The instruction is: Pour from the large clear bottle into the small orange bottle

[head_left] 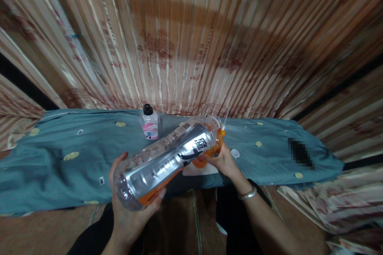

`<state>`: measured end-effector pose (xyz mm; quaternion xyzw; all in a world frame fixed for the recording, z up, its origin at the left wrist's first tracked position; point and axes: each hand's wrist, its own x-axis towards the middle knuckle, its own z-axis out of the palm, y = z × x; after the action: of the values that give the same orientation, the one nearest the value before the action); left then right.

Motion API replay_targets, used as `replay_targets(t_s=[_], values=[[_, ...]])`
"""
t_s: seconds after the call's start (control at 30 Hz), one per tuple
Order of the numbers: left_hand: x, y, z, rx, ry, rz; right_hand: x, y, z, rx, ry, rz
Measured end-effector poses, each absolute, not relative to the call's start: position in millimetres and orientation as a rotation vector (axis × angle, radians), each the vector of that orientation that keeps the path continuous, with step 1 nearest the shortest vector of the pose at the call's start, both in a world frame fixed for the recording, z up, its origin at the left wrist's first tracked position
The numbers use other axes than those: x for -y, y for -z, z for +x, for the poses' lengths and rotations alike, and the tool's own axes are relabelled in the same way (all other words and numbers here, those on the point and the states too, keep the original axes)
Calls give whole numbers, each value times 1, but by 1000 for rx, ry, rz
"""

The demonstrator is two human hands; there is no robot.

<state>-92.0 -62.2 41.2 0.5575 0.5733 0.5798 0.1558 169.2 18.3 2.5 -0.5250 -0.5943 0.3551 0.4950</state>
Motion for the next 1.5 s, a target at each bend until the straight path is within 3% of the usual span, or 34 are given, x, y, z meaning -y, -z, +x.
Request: replay_targets(t_s=[0.93,1.27,1.5], values=[[62,-34,-99,-1638,-1648,1717,-18,0,169,1439,-838,-1263],[66,-48,-85,-1653,-1656,1482,-17,-3,169,1445,-867,-1265],[62,-35,-98,-1620,-1641,1729,-17,-3,169,1440,-870,-1262]])
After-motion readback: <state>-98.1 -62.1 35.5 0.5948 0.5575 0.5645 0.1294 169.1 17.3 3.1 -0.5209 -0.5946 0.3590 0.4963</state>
